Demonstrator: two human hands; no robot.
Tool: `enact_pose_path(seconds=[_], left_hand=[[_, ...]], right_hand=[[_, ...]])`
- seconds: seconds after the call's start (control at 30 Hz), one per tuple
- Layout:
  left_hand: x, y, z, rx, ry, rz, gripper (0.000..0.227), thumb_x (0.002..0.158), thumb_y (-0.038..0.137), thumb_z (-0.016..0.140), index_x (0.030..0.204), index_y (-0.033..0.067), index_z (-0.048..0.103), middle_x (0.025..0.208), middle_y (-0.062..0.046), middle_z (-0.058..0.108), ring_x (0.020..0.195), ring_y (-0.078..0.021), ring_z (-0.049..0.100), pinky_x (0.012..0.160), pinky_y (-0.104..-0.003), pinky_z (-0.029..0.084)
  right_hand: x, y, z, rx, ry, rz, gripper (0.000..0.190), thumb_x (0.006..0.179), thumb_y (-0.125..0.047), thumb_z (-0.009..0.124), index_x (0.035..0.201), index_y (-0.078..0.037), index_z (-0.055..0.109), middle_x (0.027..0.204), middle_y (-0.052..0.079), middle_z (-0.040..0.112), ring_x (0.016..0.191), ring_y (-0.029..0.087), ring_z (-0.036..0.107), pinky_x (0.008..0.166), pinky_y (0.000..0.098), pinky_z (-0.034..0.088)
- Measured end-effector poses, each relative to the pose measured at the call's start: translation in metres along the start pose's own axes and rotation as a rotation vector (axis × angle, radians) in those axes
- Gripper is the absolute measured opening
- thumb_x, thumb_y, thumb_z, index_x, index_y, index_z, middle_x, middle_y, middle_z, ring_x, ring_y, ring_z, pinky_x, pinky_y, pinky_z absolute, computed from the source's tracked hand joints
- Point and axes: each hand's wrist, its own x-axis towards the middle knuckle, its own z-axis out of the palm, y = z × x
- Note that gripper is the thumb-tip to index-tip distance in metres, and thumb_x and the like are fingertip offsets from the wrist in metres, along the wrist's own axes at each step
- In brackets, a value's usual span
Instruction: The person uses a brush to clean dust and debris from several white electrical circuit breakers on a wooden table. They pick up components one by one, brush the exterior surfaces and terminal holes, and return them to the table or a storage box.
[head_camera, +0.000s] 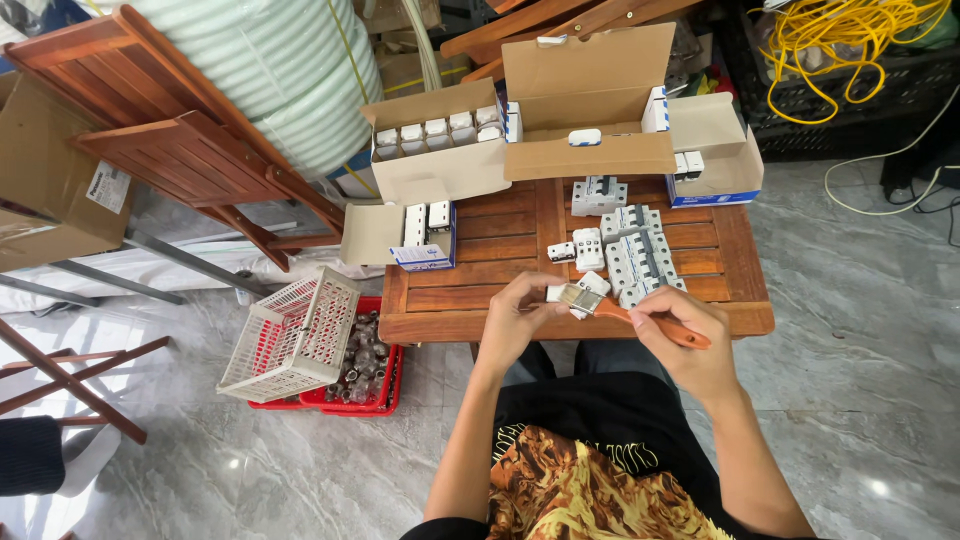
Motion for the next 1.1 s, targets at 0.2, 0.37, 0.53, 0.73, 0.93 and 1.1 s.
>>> enact_pose_path(seconds=[0.2,0.37,0.53,0.73,0.93,1.1], left_hand=[[-0.005,-0.004,0.002,-0.397,0.084,-0.178,0.025,0.108,0.010,0.080,0.130,-0.0006,0.078,0.134,-0.016,0.073,0.115,-0.0255,0.075,0.106,-0.051,0.069],[0.002,-0.009,-0.002,-0.618,0.129,-0.233,0.026,0.112,0.012,0.073,0.132,-0.0045,0.073,0.138,-0.021,0.073,0.116,-0.0293,0.079,0.112,-0.052,0.068],[0.005,-0.021,0.002,-0.702,0.122,-0.262,0.039,0.111,0.012,0.075,0.143,-0.0097,0.071,0.135,-0.025,0.077,0.115,-0.0332,0.082,0.112,-0.052,0.068],[0.014,-0.028,0.006,-0.724,0.109,-0.267,0.037,0.110,0.010,0.076,0.140,-0.0112,0.073,0.135,-0.031,0.077,0.116,-0.0392,0.081,0.113,-0.055,0.067],[0.055,-0.013,0.024,-0.646,0.030,-0.276,0.037,0.103,0.007,0.084,0.137,-0.0054,0.075,0.135,-0.018,0.076,0.114,-0.0226,0.079,0.106,-0.036,0.069],[0.157,0.035,0.085,-0.285,-0.185,-0.128,0.054,0.084,0.013,0.103,0.133,0.0052,0.082,0.119,-0.008,0.077,0.104,-0.0135,0.074,0.096,-0.035,0.070]], right_hand=[[-0.016,0.027,-0.024,-0.088,0.108,0.078,0.012,0.099,0.002,0.083,0.088,-0.003,0.079,0.082,0.012,0.077,0.070,0.019,0.070,0.071,0.0347,0.058],[-0.027,0.026,-0.019,-0.023,0.138,0.175,0.012,0.099,0.003,0.080,0.089,-0.004,0.081,0.075,0.009,0.074,0.068,0.014,0.066,0.071,0.0307,0.058],[-0.031,0.026,-0.015,0.027,0.147,0.205,0.014,0.098,0.004,0.080,0.086,-0.004,0.081,0.066,0.008,0.069,0.065,0.011,0.062,0.067,0.0276,0.056],[-0.039,0.032,-0.021,0.061,0.177,0.273,0.012,0.099,0.003,0.078,0.088,-0.003,0.080,0.064,0.009,0.067,0.063,0.010,0.061,0.065,0.0264,0.055],[-0.052,0.046,-0.027,0.146,0.251,0.399,0.006,0.098,0.002,0.079,0.093,0.000,0.082,0.067,0.013,0.070,0.063,0.015,0.068,0.064,0.0289,0.060],[-0.059,0.062,-0.034,0.049,0.300,0.446,0.003,0.093,-0.002,0.083,0.091,-0.003,0.085,0.061,0.013,0.071,0.061,0.014,0.066,0.058,0.0307,0.060]])
